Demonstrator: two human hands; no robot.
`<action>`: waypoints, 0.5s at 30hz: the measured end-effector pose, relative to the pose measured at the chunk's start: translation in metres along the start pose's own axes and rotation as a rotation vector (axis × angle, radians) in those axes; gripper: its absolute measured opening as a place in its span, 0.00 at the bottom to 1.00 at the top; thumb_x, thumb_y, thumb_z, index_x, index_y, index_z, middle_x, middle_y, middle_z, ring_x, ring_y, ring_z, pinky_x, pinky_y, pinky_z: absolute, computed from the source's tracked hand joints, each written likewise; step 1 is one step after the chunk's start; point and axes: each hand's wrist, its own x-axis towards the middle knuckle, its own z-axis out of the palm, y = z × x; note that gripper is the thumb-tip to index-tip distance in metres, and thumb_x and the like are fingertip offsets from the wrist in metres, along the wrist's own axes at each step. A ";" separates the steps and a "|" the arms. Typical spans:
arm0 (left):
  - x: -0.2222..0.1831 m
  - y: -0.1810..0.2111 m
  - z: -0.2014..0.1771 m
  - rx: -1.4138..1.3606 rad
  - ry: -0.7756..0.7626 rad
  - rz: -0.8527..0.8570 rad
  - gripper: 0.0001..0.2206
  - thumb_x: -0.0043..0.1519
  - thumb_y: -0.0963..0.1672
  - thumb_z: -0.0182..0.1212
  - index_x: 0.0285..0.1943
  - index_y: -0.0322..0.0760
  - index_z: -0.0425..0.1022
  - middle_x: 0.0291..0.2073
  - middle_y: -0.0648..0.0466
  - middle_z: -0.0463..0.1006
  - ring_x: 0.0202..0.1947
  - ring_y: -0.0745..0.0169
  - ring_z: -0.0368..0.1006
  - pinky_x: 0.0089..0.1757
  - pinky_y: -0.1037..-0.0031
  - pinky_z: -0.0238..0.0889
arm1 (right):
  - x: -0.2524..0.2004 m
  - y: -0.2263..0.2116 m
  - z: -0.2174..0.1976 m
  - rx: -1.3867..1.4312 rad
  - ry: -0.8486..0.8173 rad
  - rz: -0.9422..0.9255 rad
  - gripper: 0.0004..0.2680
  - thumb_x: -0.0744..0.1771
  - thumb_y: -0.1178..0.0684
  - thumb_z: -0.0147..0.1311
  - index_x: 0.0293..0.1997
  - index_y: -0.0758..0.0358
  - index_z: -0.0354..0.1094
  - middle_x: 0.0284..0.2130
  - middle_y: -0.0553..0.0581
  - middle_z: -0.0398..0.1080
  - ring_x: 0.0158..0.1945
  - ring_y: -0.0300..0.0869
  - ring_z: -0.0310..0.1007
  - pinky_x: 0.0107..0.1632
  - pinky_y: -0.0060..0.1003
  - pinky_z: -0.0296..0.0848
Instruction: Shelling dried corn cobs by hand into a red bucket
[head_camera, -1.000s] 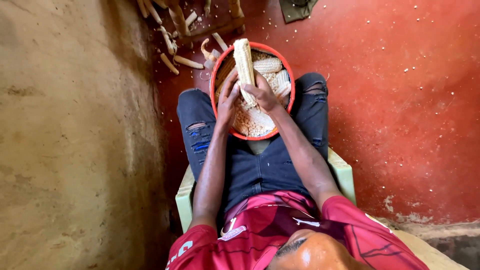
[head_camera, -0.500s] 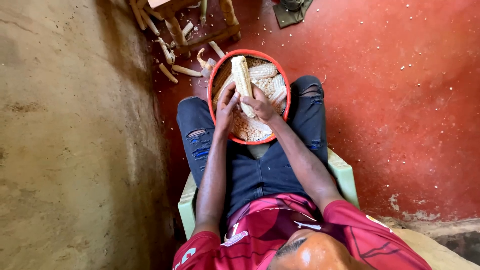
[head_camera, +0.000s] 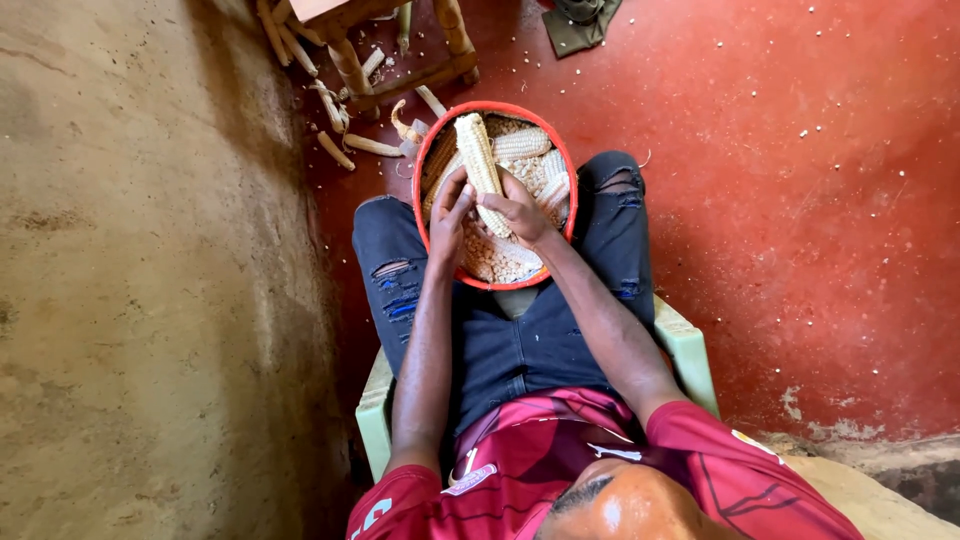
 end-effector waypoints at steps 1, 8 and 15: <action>0.002 -0.008 -0.002 -0.001 0.000 0.000 0.21 0.72 0.45 0.59 0.74 0.35 0.71 0.60 0.47 0.75 0.49 0.63 0.75 0.49 0.68 0.74 | -0.001 0.000 0.000 -0.001 0.000 0.000 0.18 0.67 0.56 0.59 0.64 0.64 0.63 0.33 0.62 0.72 0.27 0.47 0.80 0.22 0.37 0.82; 0.008 -0.033 -0.009 -0.162 0.073 -0.080 0.20 0.72 0.47 0.59 0.70 0.33 0.70 0.47 0.49 0.76 0.18 0.66 0.74 0.21 0.77 0.76 | -0.008 -0.003 0.002 -0.008 -0.038 0.028 0.24 0.67 0.55 0.61 0.70 0.65 0.54 0.38 0.65 0.70 0.29 0.49 0.78 0.23 0.38 0.81; 0.027 -0.104 -0.055 -0.151 0.069 -0.061 0.19 0.71 0.49 0.62 0.67 0.36 0.73 0.52 0.51 0.75 0.39 0.62 0.80 0.31 0.75 0.81 | 0.006 0.013 -0.006 -0.036 -0.103 -0.024 0.28 0.66 0.59 0.56 0.77 0.62 0.52 0.42 0.60 0.71 0.30 0.42 0.77 0.24 0.35 0.81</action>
